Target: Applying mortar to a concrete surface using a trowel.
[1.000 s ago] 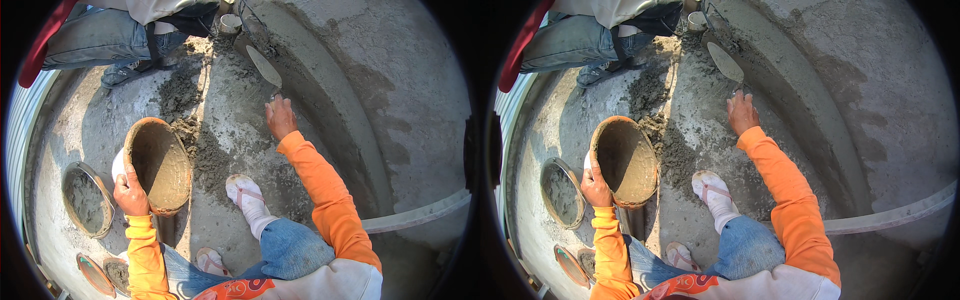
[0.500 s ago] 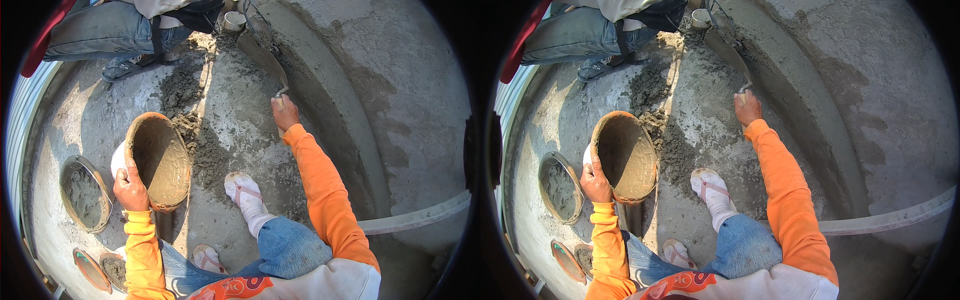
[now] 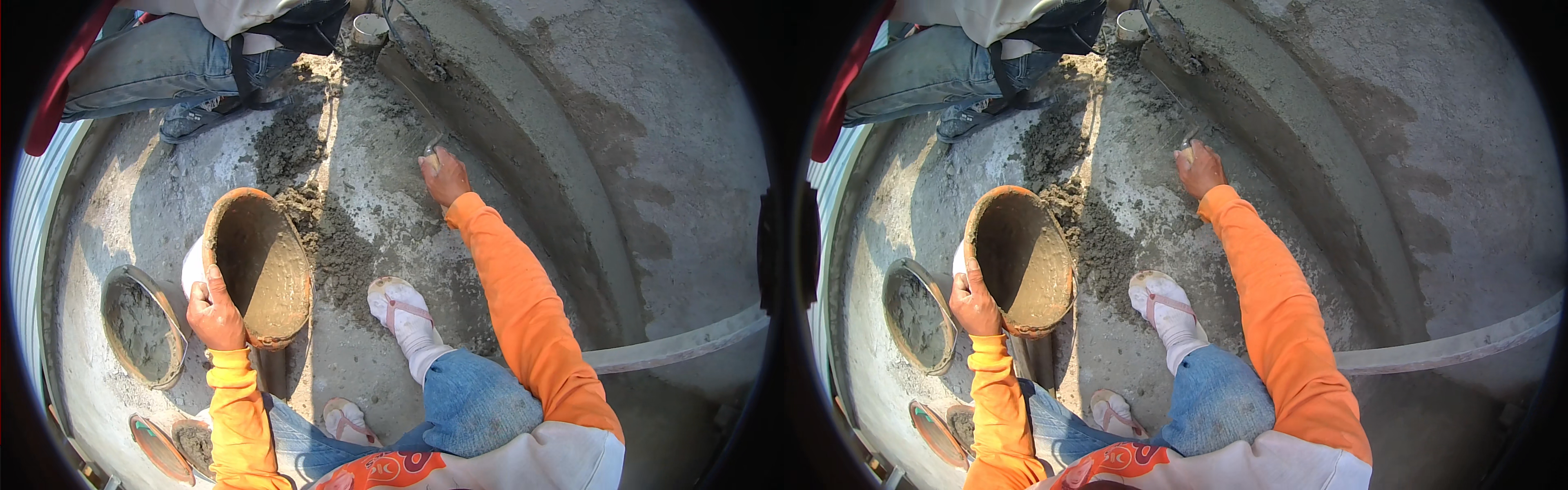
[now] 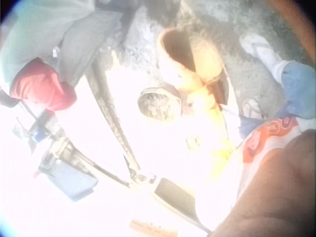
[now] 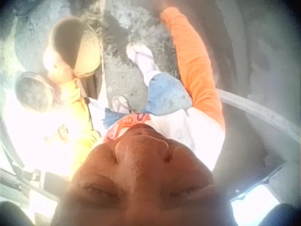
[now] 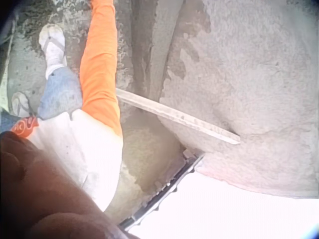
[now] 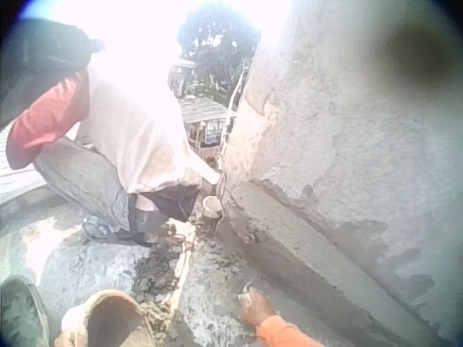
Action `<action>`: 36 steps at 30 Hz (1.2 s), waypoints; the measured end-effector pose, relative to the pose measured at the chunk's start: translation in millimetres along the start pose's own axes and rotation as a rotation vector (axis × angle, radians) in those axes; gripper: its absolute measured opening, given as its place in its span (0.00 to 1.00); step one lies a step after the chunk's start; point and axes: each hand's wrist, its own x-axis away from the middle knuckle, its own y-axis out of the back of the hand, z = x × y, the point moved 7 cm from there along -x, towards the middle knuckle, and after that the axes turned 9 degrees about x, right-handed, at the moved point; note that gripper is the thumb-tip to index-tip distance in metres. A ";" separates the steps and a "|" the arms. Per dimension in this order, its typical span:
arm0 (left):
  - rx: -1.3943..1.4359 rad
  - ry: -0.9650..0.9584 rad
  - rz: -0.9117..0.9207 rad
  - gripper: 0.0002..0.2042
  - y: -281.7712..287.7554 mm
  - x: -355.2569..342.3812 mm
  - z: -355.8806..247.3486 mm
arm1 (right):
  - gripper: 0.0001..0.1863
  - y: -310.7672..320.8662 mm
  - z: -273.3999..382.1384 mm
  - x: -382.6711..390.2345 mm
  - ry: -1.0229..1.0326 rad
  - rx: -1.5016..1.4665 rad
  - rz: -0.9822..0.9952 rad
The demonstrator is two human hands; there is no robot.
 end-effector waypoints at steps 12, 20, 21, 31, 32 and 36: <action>-0.026 0.026 0.083 0.18 0.5 -3.0 8.7 | 0.24 30.8 -40.0 45.1 -0.146 -0.020 -0.067; 0.096 0.026 0.070 0.19 -7.4 3.0 -0.5 | 0.28 -20.8 46.9 -91.7 -0.262 -0.084 0.323; 0.066 0.051 0.088 0.18 -7.0 4.4 -1.0 | 0.28 -7.9 46.9 -97.2 -0.275 -0.100 0.314; 0.108 0.054 0.099 0.20 -10.9 -0.1 -8.0 | 0.26 47.2 -5.7 -59.3 -0.328 0.017 0.371; 0.083 0.061 0.108 0.20 -8.5 -0.4 -7.5 | 0.27 43.7 -18.3 -49.8 -0.353 0.016 0.378; 0.135 0.052 0.073 0.20 3.0 0.5 0.4 | 0.28 47.9 -55.4 -7.1 -0.415 -0.086 0.446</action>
